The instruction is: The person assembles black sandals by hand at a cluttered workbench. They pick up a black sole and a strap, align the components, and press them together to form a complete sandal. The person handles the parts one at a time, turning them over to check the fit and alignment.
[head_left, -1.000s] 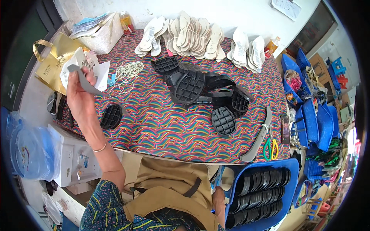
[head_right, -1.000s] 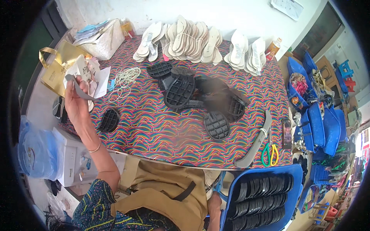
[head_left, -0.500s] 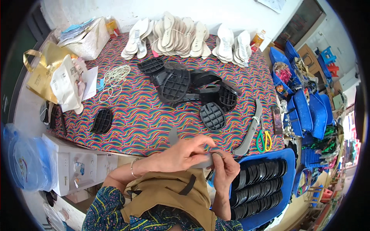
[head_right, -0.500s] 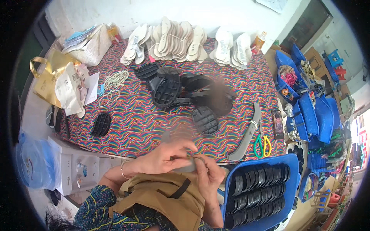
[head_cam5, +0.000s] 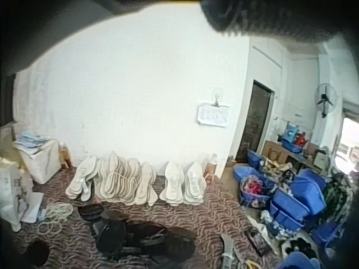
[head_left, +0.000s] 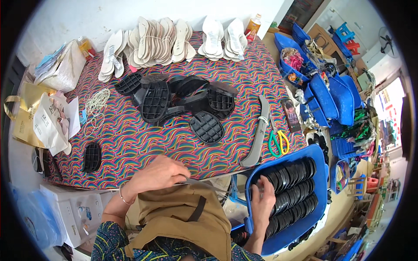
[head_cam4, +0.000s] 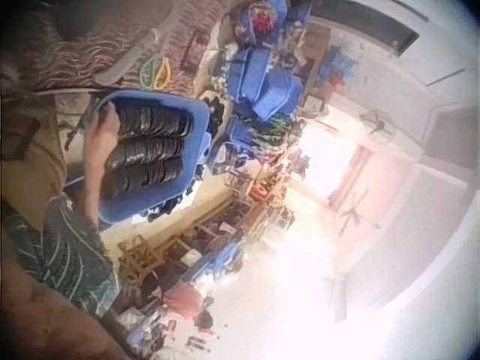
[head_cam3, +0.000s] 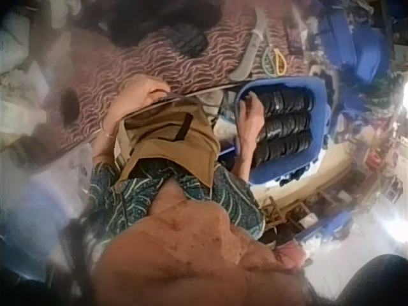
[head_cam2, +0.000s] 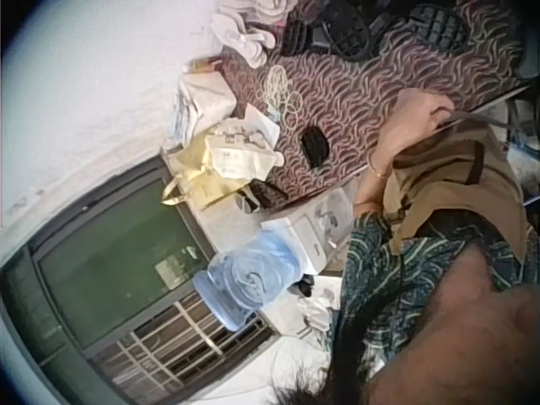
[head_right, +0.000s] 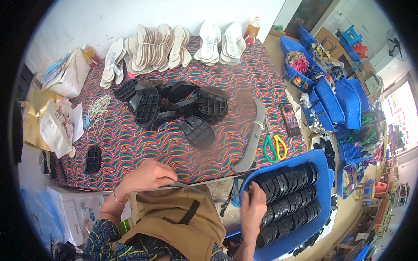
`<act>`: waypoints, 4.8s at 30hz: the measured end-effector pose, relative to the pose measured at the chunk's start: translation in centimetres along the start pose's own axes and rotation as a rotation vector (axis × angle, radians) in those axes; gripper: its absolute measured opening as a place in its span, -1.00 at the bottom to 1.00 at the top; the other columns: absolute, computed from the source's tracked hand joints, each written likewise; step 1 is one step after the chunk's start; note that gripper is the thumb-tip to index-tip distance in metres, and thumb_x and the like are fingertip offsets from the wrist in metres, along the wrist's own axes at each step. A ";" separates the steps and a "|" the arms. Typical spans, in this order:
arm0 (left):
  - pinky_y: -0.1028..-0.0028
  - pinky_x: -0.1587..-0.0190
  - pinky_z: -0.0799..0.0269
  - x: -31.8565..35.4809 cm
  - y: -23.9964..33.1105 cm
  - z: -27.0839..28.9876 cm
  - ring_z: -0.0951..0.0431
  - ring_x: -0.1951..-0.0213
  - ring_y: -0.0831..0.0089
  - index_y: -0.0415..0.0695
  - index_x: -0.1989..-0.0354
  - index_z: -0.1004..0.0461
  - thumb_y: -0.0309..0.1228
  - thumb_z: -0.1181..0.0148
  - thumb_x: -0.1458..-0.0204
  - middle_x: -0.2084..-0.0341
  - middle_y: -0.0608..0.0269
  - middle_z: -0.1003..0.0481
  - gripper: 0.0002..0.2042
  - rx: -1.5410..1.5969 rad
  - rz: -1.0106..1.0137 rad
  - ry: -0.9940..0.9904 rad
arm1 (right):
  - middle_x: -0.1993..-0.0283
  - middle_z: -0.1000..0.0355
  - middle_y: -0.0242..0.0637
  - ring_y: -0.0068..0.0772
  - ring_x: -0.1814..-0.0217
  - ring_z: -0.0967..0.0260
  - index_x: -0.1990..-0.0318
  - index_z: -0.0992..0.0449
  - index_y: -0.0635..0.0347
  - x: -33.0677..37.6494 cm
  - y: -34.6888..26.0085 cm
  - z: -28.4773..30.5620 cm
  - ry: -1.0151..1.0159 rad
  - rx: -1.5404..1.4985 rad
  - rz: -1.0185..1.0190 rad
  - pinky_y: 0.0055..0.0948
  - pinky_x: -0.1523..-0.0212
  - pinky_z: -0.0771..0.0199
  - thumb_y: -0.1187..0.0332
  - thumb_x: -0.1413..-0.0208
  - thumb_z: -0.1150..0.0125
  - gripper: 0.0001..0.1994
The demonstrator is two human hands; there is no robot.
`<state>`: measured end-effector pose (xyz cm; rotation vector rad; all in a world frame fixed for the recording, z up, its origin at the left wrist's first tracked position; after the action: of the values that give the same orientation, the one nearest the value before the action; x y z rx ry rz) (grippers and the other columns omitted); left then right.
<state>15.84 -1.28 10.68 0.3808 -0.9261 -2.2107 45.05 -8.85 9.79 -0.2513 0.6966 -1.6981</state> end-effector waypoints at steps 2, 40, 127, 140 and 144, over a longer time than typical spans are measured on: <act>0.17 0.32 -0.46 -1.7 1.8 -1.0 -0.57 0.32 0.14 -0.09 0.32 -0.58 -0.39 -0.19 -0.04 0.44 0.19 -0.55 -0.91 -0.072 -0.062 -0.045 | 0.01 -0.47 -0.02 0.07 -0.07 -0.40 -0.04 -0.48 0.27 -0.8 -4.3 -1.1 -0.026 -0.004 0.181 -0.16 -0.08 -0.41 0.55 0.05 -0.33 -0.58; 0.45 0.07 -0.53 -0.1 -9.3 -2.7 -0.60 0.16 0.48 -0.26 -0.09 -0.41 -0.45 -0.27 -0.12 0.17 0.22 -0.57 -0.63 1.581 0.371 0.704 | 0.56 -0.41 -0.43 -0.69 0.57 -0.29 0.28 -0.43 0.26 -3.7 -6.2 -9.3 -0.265 -0.739 -0.151 -0.65 0.55 -0.22 0.43 -0.32 -0.06 -0.87; 0.31 -0.26 -0.25 6.0 0.9 1.4 -0.35 -0.20 0.41 -0.22 -0.33 -0.16 -0.40 -0.30 -0.13 -0.14 0.17 -0.36 -0.37 0.972 0.040 0.750 | 0.49 -0.43 -0.46 -0.74 0.67 -0.18 -0.11 -0.52 0.39 -3.6 -11.9 -11.1 -0.560 -0.978 -0.144 -0.66 0.66 -0.09 0.42 -0.33 -0.08 -0.70; 0.26 -0.02 -0.39 3.9 -1.4 1.5 -0.47 -0.02 0.20 -0.28 -0.33 -0.17 -0.23 -0.43 0.05 -0.02 -0.10 -0.45 -0.20 0.460 0.048 -0.152 | 0.34 -0.50 -0.06 -0.08 0.40 -0.49 -0.05 -0.53 0.31 0.0 -22.7 -9.9 -0.671 -0.359 0.915 -0.32 0.45 -0.43 0.65 -0.04 -0.20 -0.64; 0.11 -0.18 -0.36 4.0 -1.8 0.4 -0.40 -0.20 -0.10 -0.27 -0.35 -0.11 -0.31 -0.40 0.09 -0.20 -0.21 -0.35 -0.18 0.425 0.159 -0.213 | 0.24 -0.57 -0.11 -0.29 0.35 -0.56 -0.14 -0.46 0.30 -1.2 -20.5 -11.2 -0.853 -0.508 0.668 -0.38 0.36 -0.50 0.45 -0.13 -0.17 -0.60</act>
<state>11.91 -2.98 9.69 0.2554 -1.4963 -1.9271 22.83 -2.23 12.82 -0.9210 0.4609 -0.6410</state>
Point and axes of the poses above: each hand's wrist, its own x-axis away from the middle knuckle, its own z-axis out of the back of the hand, y = z × x, the point moved 9 cm from there along -x, towards the middle knuckle
